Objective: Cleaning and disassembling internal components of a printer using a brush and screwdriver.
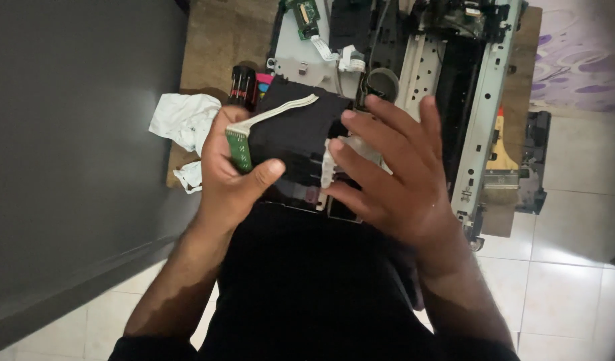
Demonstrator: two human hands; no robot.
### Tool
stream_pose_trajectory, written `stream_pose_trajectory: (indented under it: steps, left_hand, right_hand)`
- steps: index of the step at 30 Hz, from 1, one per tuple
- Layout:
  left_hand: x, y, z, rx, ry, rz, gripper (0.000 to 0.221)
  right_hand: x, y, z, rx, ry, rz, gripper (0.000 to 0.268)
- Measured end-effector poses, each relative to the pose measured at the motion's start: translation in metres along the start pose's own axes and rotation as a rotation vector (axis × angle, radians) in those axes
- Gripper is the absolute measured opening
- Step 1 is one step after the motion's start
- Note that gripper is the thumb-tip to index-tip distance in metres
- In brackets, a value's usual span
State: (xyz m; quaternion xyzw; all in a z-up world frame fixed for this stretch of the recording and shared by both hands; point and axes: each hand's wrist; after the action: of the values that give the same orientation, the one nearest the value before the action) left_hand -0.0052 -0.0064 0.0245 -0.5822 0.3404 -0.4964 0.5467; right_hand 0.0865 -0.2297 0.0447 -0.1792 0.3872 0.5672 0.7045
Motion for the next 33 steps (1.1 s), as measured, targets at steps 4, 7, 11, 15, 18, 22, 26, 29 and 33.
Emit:
stream_pose_trajectory:
  steps: [4, 7, 11, 15, 18, 22, 26, 29, 33]
  left_hand:
    - [-0.001, 0.0, -0.011, 0.004, 0.024, -0.005, 0.058]
    - [0.005, -0.01, -0.013, 0.015, 0.088, -0.015, 0.055]
    - [0.022, -0.029, -0.017, -0.006, 0.0, 0.173, 0.042]
    - [0.025, -0.03, -0.017, 0.039, 0.015, 0.212, 0.029]
    - [0.023, -0.022, -0.018, 0.009, 0.004, 0.192, 0.036]
    - [0.021, -0.015, -0.016, 0.046, -0.027, 0.141, 0.045]
    - [0.022, -0.004, -0.019, 0.114, -0.115, 0.148, 0.047]
    - [0.017, 0.026, -0.023, 0.197, -0.182, 0.037, 0.04]
    - [0.02, 0.014, -0.017, 0.282, -0.201, 0.153, 0.038]
  right_hand:
    - [0.009, -0.01, -0.011, -0.01, -0.052, 0.098, 0.051]
    - [0.016, -0.015, -0.015, 0.008, -0.099, 0.105, 0.053]
    - [0.016, -0.011, -0.017, 0.058, -0.171, -0.067, 0.056]
    - [0.012, -0.008, -0.028, 0.123, -0.112, -0.089, 0.056]
    - [0.009, -0.003, -0.026, 0.171, -0.191, -0.063, 0.065]
    - [0.013, 0.002, -0.019, 0.192, -0.323, -0.135, 0.048]
    - [0.018, 0.013, -0.017, 0.163, -0.304, -0.303, 0.024]
    - [0.027, 0.021, -0.031, 0.195, -0.323, -0.15, 0.014]
    - [0.037, 0.028, -0.035, 0.253, -0.34, -0.011, 0.017]
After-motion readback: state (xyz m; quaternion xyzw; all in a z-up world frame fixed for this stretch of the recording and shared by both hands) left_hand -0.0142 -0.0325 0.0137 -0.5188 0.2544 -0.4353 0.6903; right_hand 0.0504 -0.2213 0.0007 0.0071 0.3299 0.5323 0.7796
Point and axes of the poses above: each hand's wrist, its own z-axis towards the middle knuckle, its own x-axis out of the palm, y = z × x, and after that the axes turned 1 degree about -z, right-handed
